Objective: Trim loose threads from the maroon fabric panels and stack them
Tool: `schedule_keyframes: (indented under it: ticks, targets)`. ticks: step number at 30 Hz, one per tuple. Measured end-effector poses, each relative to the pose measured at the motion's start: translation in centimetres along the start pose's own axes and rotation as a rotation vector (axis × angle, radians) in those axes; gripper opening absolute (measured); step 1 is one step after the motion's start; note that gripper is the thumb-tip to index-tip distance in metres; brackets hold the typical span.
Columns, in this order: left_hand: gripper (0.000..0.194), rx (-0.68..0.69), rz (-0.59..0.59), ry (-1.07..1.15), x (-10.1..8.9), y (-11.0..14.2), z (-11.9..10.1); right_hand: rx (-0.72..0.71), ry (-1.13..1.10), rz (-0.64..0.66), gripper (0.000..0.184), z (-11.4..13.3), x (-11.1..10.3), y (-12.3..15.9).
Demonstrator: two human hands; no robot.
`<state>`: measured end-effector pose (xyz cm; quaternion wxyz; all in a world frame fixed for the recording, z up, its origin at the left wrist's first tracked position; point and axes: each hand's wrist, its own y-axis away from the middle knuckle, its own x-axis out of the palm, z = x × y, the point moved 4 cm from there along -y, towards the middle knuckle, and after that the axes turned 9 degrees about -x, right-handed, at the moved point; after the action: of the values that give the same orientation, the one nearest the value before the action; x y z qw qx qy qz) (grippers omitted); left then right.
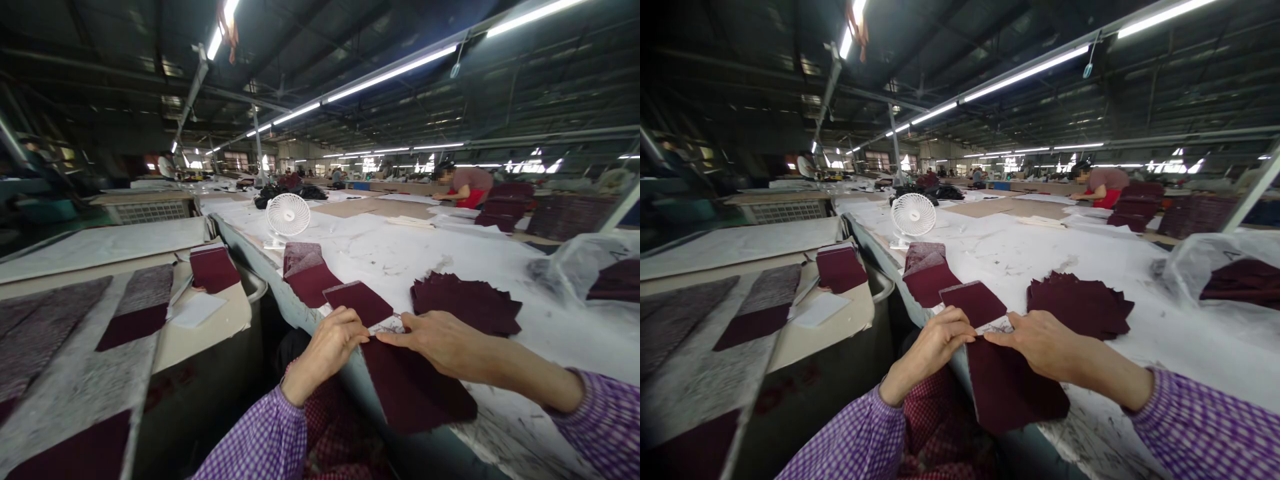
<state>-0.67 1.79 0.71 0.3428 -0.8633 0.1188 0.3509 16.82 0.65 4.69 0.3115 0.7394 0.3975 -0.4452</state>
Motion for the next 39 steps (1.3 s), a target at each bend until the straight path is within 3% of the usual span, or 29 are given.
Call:
schedule_keyframes:
  ticks: [4,10,13,16,19,22,24,27,30,33,36,39]
  targets:
    - [0.021,-0.008,-0.007,0.041,-0.3,0.2,0.2,-0.022,0.033,0.014,0.074,0.2,-0.6,-0.6]
    - [0.021,-0.056,-0.002,0.193,-1.2,0.6,0.5,-0.122,0.039,-0.105,0.075,0.0,0.1,-1.2]
    - [0.019,-0.147,-0.1,0.277,-1.9,0.2,0.9,-0.134,0.058,-0.174,0.072,0.3,0.1,-1.5]
    - [0.015,-0.18,-0.204,0.202,-2.1,-0.6,0.8,-0.088,0.069,-0.189,0.068,0.6,0.0,-1.6]
    - [0.013,-0.178,-0.154,0.074,-1.2,-1.6,0.4,0.033,-0.011,-0.174,0.061,0.5,0.3,-1.4]
    - [0.015,-0.205,-0.05,-0.038,-0.2,-2.2,0.4,0.104,-0.257,-0.162,0.044,-0.1,0.4,-1.1]
    - [0.019,-0.221,-0.004,-0.119,0.2,-2.3,0.4,0.091,-0.442,-0.141,0.028,-1.2,0.2,-0.8]
    - [0.02,-0.222,0.029,-0.264,0.5,-2.5,-0.2,0.158,-0.589,-0.127,0.021,-4.9,-0.4,0.9]
    - [0.017,-0.193,0.056,-0.429,1.0,-3.1,-1.2,0.392,-0.507,-0.155,0.021,-10.5,0.6,4.3]
    - [0.011,-0.15,0.073,-0.552,1.8,-3.6,-2.0,0.647,-0.321,-0.126,0.019,-14.8,3.6,8.0]
    - [0.011,-0.133,0.061,-0.569,2.2,-3.9,-1.8,0.694,-0.271,-0.108,0.021,-16.3,6.5,9.8]
    - [0.012,-0.237,-0.013,-0.461,1.9,-3.9,-0.5,0.674,-0.188,-0.257,0.028,-16.1,6.2,9.5]
